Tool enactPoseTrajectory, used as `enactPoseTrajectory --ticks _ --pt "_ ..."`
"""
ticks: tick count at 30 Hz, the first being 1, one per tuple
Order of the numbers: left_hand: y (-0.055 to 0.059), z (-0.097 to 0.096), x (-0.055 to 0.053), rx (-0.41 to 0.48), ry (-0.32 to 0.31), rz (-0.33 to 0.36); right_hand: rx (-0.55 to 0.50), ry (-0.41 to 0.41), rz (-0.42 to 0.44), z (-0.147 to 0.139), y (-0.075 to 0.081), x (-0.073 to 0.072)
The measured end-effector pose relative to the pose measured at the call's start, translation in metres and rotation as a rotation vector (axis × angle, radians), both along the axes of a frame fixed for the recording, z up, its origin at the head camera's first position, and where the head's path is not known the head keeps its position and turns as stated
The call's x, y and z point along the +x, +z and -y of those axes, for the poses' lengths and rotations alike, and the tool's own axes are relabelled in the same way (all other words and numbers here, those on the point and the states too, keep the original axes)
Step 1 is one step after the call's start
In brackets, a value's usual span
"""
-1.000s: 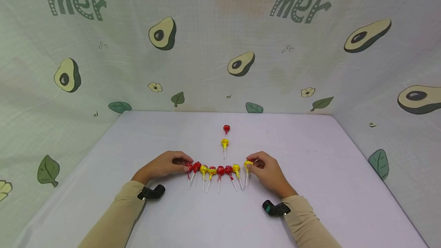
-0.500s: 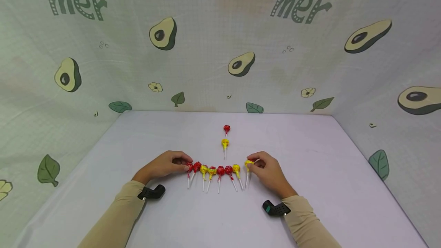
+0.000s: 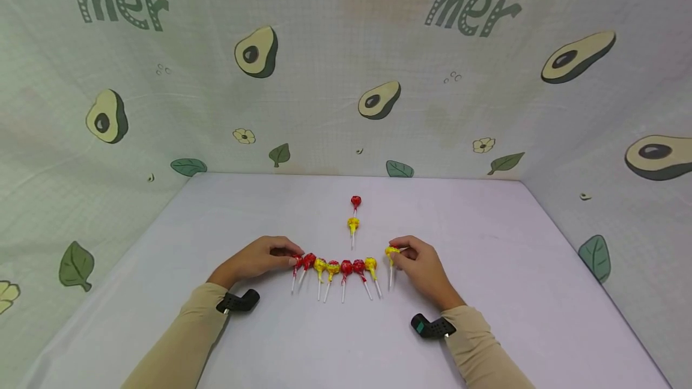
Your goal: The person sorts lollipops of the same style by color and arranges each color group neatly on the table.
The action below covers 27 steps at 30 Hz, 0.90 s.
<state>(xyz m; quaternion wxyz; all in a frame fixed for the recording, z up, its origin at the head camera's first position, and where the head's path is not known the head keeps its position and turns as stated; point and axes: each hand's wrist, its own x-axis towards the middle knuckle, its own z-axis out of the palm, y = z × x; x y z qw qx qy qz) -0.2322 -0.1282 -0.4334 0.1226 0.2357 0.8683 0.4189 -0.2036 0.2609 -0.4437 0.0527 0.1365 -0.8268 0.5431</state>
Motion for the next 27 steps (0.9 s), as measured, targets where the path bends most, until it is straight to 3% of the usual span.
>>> enactPoseTrajectory --ticks 19,27 --pt "0.0001 -0.0025 0.0007 -0.013 0.002 -0.029 0.021 -0.019 0.022 0.0012 0.0018 -0.0003" --pt "0.0005 -0.0013 0.0026 -0.010 0.009 -0.005 -0.034 -0.035 0.104 0.0060 0.0059 -0.0023"
